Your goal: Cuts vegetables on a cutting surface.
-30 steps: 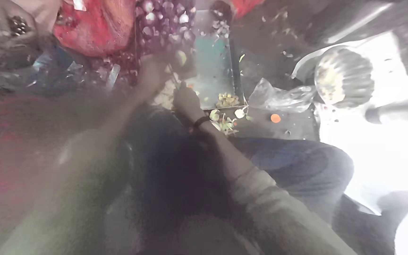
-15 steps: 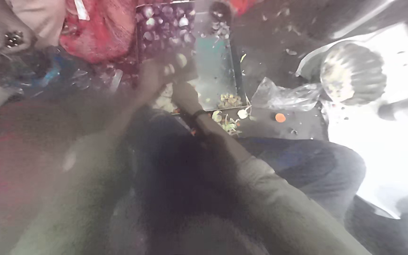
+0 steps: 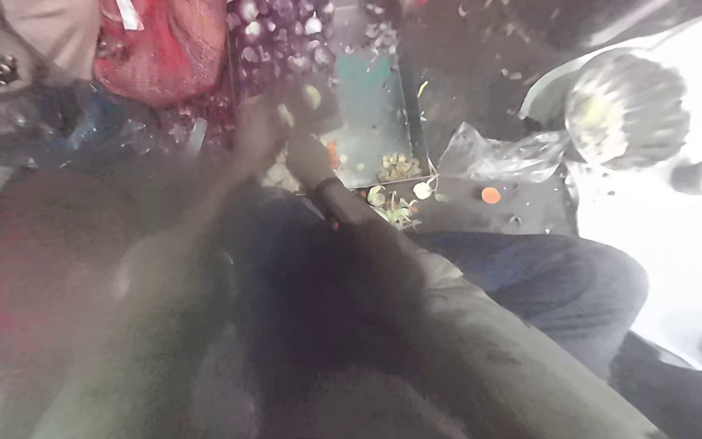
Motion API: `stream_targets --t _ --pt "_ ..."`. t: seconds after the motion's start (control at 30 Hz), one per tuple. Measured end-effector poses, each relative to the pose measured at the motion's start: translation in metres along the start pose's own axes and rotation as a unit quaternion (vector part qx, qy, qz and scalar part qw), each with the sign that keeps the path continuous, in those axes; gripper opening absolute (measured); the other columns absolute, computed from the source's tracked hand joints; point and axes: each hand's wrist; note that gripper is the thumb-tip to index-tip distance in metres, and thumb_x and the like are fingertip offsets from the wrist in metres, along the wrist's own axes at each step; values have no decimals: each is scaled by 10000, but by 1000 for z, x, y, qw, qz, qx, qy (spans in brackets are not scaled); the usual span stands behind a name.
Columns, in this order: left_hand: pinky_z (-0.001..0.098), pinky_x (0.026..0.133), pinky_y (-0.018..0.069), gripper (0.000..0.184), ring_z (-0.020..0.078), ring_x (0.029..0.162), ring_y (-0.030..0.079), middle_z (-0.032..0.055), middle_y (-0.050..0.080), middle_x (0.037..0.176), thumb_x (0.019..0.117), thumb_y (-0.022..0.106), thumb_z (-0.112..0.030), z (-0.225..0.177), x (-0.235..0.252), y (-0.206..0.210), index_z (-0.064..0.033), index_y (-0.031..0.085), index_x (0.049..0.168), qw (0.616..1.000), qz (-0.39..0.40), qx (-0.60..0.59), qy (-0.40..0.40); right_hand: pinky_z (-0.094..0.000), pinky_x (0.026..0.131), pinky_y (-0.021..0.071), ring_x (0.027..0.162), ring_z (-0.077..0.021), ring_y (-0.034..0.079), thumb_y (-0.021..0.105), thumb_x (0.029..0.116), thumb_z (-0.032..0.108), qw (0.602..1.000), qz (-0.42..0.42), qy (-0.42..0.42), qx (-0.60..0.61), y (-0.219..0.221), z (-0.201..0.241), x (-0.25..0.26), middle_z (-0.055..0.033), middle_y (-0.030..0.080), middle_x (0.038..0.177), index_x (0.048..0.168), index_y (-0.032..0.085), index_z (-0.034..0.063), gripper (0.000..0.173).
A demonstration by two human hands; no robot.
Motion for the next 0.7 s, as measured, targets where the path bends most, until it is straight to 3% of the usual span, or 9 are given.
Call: stream_targets --t 0.17,0.3,0.4,0.57,0.7 --pt "595 1070 476 214 402 1169 663 222 718 1181 1000 616 -128 8 -3 4 -3 748 1114 1000 -2 -18 16 -618 824 567 1059 -390 697 605 974 237 1000 24 -11 -12 -12 -2 0 -210 702 1143 1212 652 12 331" --pt "600 1097 434 218 421 1192 642 242 708 1185 1003 609 -124 17 -2 13 9 747 1107 1000 -12 -16 17 -584 795 580 1040 -377 702 584 984 241 999 25 7 -29 -26 -2 -6 -213 675 1174 1328 537 2 422" --pt "602 1066 464 207 417 1157 664 235 719 1164 987 616 -108 13 -3 11 -2 752 1101 999 -29 -26 18 -567 783 581 1009 -351 712 543 1024 256 999 38 7 -15 -29 -1 -13 -187 689 1125 1279 556 28 343" --pt "606 998 500 220 418 1087 687 242 726 1101 995 589 -118 6 -6 8 16 741 1080 999 -34 -24 5 -559 783 579 993 -364 714 464 1066 325 998 51 40 -14 -14 -7 -24 -185 698 1067 1311 532 42 380" --pt "614 1017 494 235 421 1112 687 243 726 1136 1005 590 -125 4 -5 8 10 737 1129 999 -19 -23 -15 -547 757 586 957 -359 722 425 1094 367 999 4 40 -17 -13 -13 -34 -166 705 1020 1302 544 57 392"
Point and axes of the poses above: each hand's wrist, its own x-axis towards the middle knuckle, its own y-axis out of the palm, z = x × y
